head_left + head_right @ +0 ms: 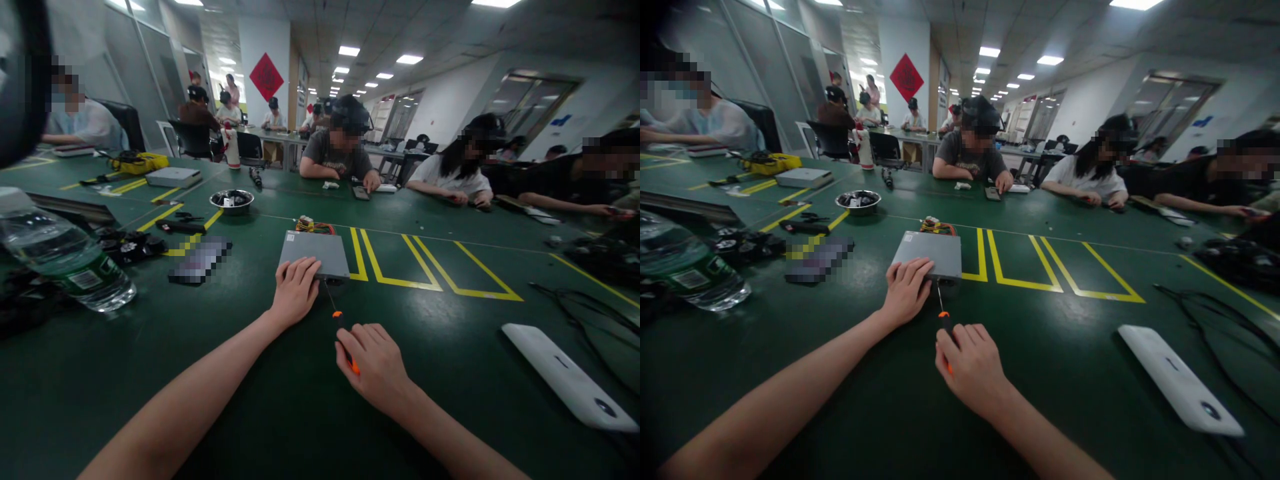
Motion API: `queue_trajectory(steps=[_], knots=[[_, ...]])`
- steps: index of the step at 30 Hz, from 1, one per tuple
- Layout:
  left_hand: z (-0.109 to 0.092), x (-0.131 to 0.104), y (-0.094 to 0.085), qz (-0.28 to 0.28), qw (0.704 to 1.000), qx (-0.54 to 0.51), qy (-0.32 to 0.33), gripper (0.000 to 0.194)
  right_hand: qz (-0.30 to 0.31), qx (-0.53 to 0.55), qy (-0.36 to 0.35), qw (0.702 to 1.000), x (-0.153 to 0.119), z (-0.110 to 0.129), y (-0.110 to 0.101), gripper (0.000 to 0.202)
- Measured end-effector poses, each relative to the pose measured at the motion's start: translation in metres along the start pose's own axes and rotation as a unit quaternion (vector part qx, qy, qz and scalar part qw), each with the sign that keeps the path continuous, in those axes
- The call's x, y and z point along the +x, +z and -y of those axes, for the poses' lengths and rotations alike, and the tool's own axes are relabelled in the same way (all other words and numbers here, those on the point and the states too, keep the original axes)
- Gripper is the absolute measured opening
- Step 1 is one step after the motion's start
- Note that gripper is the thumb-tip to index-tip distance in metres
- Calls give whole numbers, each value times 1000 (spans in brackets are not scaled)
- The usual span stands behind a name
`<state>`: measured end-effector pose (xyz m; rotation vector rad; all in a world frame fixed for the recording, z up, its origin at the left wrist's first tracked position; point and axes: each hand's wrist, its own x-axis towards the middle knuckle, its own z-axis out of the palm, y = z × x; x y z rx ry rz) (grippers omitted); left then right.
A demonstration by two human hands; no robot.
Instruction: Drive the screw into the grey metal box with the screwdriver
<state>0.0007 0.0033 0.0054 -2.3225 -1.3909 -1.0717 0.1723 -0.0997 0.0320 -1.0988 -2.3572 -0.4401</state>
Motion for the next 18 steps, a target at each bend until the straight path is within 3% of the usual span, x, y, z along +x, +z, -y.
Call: queue_trajectory(steps=[5,14,18], knots=[[0,0,0,-4,1000,1,-1,37,34,-44,-36,998,7,8,-3,14],[0,0,1,0,1000,-1,-1,37,12,95,32,995,-9,2,7,31],[0,0,1,1,1000,-3,-4,37,30,164,72,983,-12,5,10,20]])
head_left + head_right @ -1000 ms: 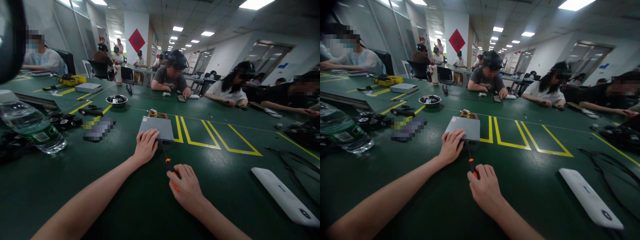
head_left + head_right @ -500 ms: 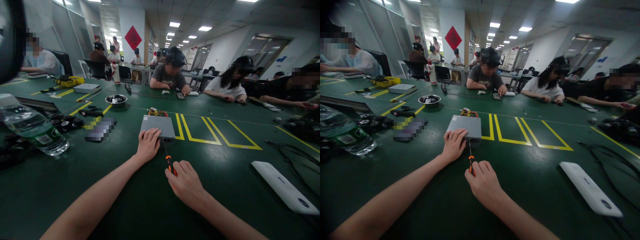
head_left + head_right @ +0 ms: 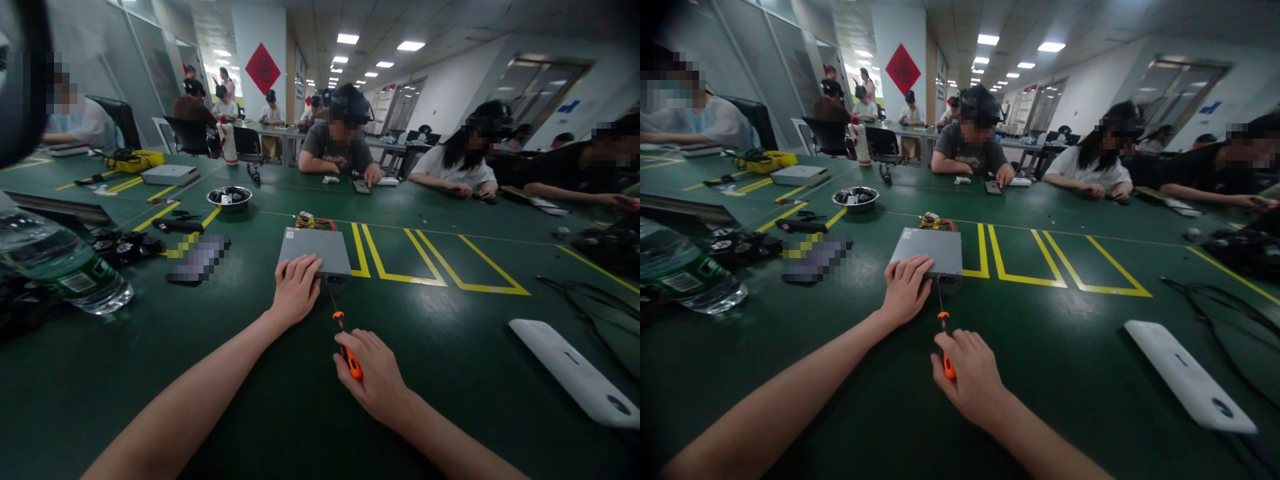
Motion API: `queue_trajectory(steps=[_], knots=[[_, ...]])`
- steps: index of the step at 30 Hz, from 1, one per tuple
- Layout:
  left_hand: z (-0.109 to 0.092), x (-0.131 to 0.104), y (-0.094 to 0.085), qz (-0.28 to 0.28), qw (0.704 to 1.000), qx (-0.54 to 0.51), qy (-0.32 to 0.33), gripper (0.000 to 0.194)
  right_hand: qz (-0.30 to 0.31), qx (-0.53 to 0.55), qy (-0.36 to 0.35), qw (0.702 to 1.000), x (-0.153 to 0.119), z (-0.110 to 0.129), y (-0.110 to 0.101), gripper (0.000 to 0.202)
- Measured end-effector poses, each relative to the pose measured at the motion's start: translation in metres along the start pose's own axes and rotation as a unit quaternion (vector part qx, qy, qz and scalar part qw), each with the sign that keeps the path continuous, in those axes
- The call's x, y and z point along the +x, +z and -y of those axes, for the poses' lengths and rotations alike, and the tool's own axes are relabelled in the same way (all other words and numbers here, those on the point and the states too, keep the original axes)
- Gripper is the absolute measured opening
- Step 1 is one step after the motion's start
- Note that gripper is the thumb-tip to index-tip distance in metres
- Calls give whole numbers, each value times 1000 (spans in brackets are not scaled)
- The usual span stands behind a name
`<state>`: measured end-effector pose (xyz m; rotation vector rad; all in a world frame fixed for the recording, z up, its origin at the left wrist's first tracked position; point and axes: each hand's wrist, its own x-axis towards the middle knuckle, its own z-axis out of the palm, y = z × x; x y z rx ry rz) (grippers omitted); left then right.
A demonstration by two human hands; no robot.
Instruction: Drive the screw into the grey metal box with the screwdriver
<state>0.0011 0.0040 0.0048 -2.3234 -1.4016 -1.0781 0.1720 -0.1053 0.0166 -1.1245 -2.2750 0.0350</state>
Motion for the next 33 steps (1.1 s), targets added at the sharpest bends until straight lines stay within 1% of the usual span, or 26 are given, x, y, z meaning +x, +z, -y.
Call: queue_trajectory(steps=[3,6,9,12,16,20,23,25,27,30,33], knots=[[0,0,0,3,1000,3,0,37,21,7,15,1000,1,3,1,15],[0,0,0,6,1000,7,1,37,29,-13,4,999,2,1,-2,21],[0,1,0,7,1000,8,2,37,-3,-50,-23,999,3,-3,-5,27],[0,0,0,6,1000,8,1,37,-45,-74,-34,996,1,-6,-4,21],[-1,0,-1,6,1000,6,-1,36,-51,-116,-58,990,1,-4,-1,16],[-1,0,0,3,1000,3,0,37,-52,-118,-64,990,3,-4,-4,13],[-1,0,0,-1,1000,0,0,38,-72,-98,-52,991,5,-7,-7,22],[-1,0,-1,-1,1000,-1,0,39,-85,-93,-51,991,5,-8,-7,22],[-2,0,-1,0,1000,-1,-1,38,-77,-104,-63,990,5,-8,-5,17],[-1,0,-1,2,1000,0,0,38,-58,-134,-77,986,5,-4,-4,18],[-1,0,-1,5,1000,5,0,38,-56,-131,-72,987,5,-2,-5,14]])
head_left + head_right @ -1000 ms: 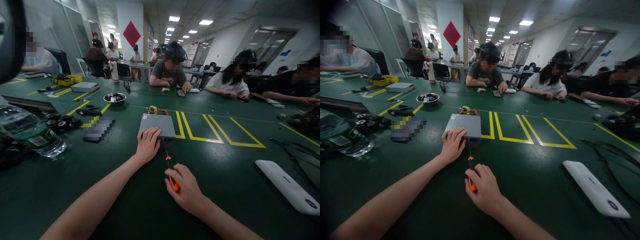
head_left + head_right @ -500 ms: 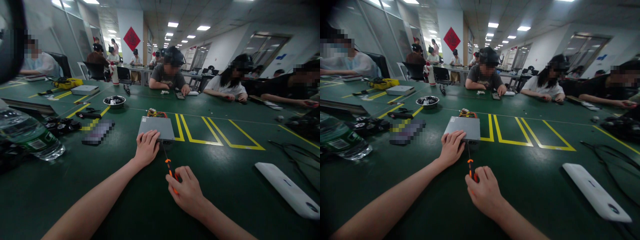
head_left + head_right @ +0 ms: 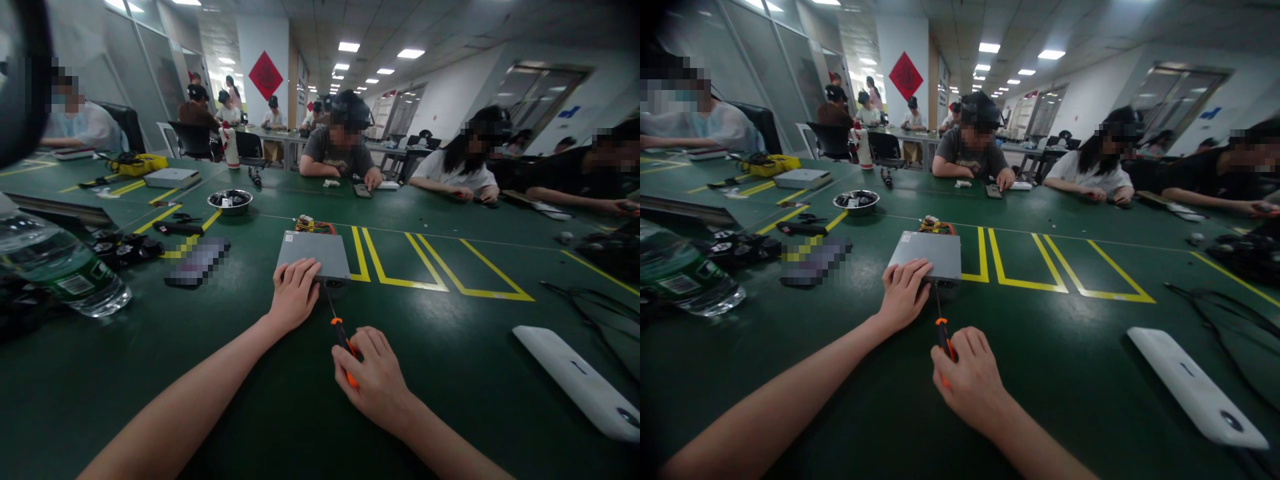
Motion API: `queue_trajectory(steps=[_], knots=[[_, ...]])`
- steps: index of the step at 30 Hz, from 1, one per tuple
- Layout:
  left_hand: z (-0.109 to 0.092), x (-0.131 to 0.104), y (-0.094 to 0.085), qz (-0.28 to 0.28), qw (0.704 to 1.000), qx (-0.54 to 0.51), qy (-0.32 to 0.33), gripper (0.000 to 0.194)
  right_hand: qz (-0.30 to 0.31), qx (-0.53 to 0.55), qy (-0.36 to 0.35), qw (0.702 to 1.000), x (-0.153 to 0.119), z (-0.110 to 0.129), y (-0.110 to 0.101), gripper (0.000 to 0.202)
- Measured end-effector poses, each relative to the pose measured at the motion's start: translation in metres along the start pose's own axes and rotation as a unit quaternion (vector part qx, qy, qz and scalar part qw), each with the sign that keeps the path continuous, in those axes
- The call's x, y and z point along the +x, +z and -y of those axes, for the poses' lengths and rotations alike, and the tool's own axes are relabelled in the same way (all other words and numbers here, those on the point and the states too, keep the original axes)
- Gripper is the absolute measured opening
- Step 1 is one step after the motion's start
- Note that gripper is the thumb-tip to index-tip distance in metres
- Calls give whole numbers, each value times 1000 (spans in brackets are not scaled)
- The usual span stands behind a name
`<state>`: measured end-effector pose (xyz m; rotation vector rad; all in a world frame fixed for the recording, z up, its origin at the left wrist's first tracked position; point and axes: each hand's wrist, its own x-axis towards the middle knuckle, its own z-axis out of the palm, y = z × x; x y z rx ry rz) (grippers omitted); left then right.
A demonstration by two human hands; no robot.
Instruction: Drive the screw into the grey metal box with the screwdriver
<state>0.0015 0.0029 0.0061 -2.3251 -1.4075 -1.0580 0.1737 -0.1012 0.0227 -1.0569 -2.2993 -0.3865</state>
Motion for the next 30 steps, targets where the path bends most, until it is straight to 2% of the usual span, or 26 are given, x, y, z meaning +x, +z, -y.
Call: queue_trajectory(steps=[6,10,14,19,25,28,30], knots=[[0,0,0,4,1000,15,-1,38,-23,38,11,999,0,-4,0,20],[0,0,0,3,1000,6,-2,37,-4,0,-13,1000,1,0,2,18],[0,0,0,4,1000,4,-3,38,12,5,12,1000,3,2,1,15],[0,0,1,3,1000,1,-4,37,11,35,41,998,1,-1,0,26],[-1,0,1,-2,1000,-3,-10,37,53,-2,10,999,0,1,3,20],[-1,0,1,-3,1000,-3,-15,35,58,22,34,997,2,2,2,17],[-2,0,1,-2,1000,-2,-15,35,44,42,48,997,2,1,1,23]])
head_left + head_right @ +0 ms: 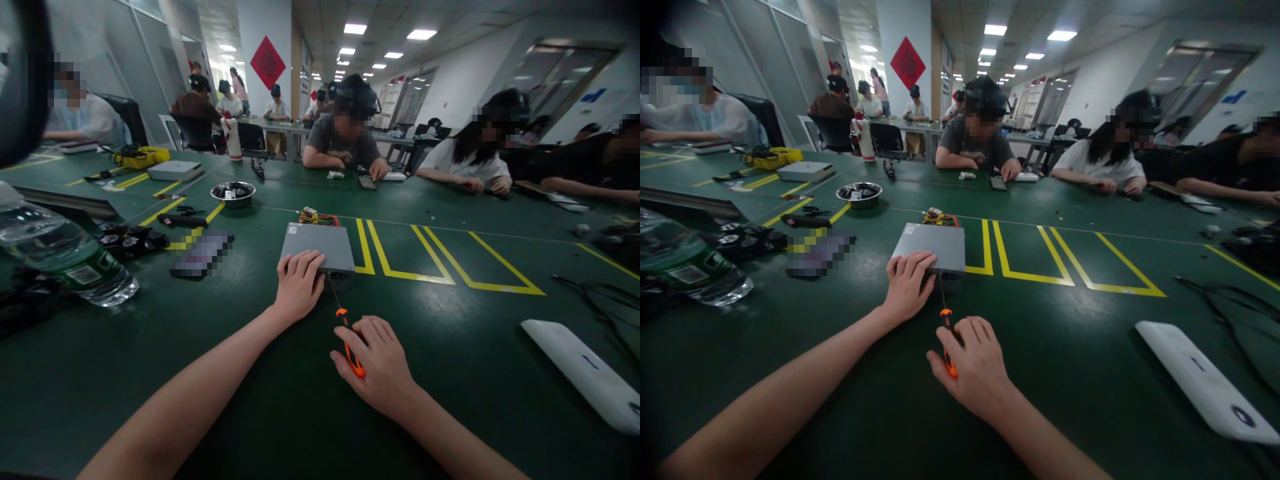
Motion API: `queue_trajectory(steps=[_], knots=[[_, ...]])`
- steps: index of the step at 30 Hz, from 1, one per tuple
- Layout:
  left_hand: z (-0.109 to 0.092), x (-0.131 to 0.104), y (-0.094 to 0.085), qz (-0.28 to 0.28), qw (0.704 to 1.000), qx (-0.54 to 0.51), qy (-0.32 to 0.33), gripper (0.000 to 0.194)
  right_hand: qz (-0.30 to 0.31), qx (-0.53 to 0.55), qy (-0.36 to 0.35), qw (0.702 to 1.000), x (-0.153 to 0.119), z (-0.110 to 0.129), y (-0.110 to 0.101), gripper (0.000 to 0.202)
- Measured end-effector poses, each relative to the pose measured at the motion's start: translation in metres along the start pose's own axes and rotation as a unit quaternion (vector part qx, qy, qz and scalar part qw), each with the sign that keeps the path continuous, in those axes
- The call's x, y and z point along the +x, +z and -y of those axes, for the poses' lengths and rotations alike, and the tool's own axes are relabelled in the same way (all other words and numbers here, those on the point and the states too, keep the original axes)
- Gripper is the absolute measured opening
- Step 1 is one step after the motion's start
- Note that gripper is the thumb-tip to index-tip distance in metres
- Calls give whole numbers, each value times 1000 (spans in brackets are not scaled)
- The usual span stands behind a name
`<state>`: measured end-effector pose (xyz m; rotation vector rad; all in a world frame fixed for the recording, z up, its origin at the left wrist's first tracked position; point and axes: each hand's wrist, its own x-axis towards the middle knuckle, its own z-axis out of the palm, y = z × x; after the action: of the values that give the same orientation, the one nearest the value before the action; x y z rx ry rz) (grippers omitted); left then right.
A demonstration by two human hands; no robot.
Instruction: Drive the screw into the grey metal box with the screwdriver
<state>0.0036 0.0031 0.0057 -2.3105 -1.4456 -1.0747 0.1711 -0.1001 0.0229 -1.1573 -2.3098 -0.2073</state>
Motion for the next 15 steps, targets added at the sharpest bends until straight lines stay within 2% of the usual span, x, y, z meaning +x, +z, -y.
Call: queue_trajectory(steps=[4,11,15], knots=[[0,0,0,0,1000,1,0,35,-30,11,-2,999,-1,-2,1,22],[-2,1,0,0,1000,-4,-5,35,10,-3,-1,1000,0,-1,-1,18],[-2,1,0,0,1000,-3,-8,35,-9,24,8,1000,0,-2,-1,28]])
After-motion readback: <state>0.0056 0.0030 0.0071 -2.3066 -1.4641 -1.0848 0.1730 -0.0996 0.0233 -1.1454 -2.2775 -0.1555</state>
